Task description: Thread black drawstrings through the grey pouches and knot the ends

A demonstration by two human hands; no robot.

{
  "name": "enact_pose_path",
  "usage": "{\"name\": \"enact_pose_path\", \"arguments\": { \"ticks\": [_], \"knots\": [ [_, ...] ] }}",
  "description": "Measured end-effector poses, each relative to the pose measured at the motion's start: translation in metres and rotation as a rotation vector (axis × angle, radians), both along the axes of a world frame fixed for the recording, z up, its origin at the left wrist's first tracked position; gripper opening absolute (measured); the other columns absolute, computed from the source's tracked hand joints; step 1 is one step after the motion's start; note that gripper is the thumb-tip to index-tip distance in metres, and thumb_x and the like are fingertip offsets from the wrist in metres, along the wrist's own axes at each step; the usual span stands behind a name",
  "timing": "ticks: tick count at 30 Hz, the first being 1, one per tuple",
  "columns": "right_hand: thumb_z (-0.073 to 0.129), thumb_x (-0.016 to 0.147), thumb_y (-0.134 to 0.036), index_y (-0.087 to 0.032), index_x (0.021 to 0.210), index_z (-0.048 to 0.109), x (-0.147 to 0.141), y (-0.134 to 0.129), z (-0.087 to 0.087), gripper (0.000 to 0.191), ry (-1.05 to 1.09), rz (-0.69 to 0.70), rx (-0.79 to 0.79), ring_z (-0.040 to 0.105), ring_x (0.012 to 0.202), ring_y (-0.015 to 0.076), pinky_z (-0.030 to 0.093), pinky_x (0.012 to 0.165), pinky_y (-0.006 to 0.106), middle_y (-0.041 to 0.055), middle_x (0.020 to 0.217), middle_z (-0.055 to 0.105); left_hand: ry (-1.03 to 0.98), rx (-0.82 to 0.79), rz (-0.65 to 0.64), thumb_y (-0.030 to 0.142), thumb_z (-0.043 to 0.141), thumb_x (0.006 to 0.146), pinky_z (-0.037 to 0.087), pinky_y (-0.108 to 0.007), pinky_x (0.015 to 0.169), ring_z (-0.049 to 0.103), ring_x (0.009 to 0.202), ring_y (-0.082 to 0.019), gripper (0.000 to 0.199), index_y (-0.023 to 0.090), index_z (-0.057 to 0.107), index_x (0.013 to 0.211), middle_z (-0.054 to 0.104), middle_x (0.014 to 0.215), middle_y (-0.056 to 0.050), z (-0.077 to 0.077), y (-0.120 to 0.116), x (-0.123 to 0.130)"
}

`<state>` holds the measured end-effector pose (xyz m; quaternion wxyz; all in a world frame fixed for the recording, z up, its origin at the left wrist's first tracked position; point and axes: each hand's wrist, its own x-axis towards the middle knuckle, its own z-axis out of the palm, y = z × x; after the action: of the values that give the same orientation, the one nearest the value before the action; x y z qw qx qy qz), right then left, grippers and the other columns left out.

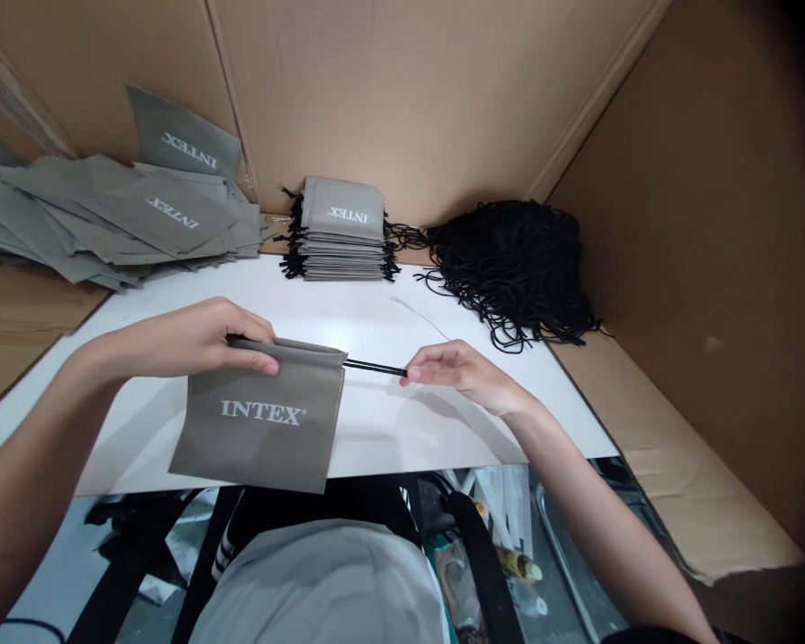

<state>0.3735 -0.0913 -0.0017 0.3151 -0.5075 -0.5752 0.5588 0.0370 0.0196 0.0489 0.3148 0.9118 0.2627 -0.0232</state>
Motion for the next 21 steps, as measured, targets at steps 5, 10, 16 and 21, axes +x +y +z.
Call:
{"name": "enact_pose_path", "arguments": {
  "ticks": [5,10,16,21],
  "knots": [
    [0.080,0.071,-0.040,-0.017,0.080,0.078,0.003,0.000,-0.004,0.026,-0.001,-0.066,-0.049,0.066,0.077,0.0192,0.045,0.073,0.030,0.0058,0.081,0.076,0.000,0.002,-0.002,0.038,0.060,0.091,0.039,-0.025,0.058,0.055,0.064,-0.016,0.029,0.020,0.062,0.068,0.060,0.069,-0.001,-0.001,0.001,-0.002],
    [0.080,0.072,-0.040,-0.018,0.080,0.079,0.005,0.000,-0.007,0.024,-0.021,-0.072,-0.038,0.066,0.077,0.0187,0.045,0.073,0.029,0.0060,0.083,0.077,0.007,-0.010,0.013,0.038,0.061,0.090,0.039,-0.025,0.060,0.055,0.066,-0.016,0.027,0.020,0.063,0.069,0.061,0.070,-0.001,-0.001,0.000,-0.002],
    [0.078,0.074,-0.044,-0.017,0.079,0.078,0.004,-0.003,-0.010,0.027,-0.019,-0.043,-0.038,0.068,0.082,0.0206,0.048,0.081,0.032,0.0066,0.084,0.077,0.003,0.011,0.017,0.038,0.060,0.091,0.039,-0.024,0.060,0.053,0.065,-0.015,0.029,0.020,0.061,0.068,0.059,0.069,0.000,-0.001,0.001,-0.003],
    [0.075,0.078,-0.048,-0.017,0.105,0.075,-0.001,-0.005,-0.010,0.041,-0.073,0.015,0.014,0.066,0.106,0.0260,0.047,0.096,0.040,0.0108,0.114,0.072,-0.009,0.013,0.006,0.037,0.061,0.091,0.038,-0.024,0.059,0.053,0.064,-0.016,0.029,0.020,0.062,0.067,0.059,0.068,-0.001,-0.001,0.002,-0.005]
  ]
}}
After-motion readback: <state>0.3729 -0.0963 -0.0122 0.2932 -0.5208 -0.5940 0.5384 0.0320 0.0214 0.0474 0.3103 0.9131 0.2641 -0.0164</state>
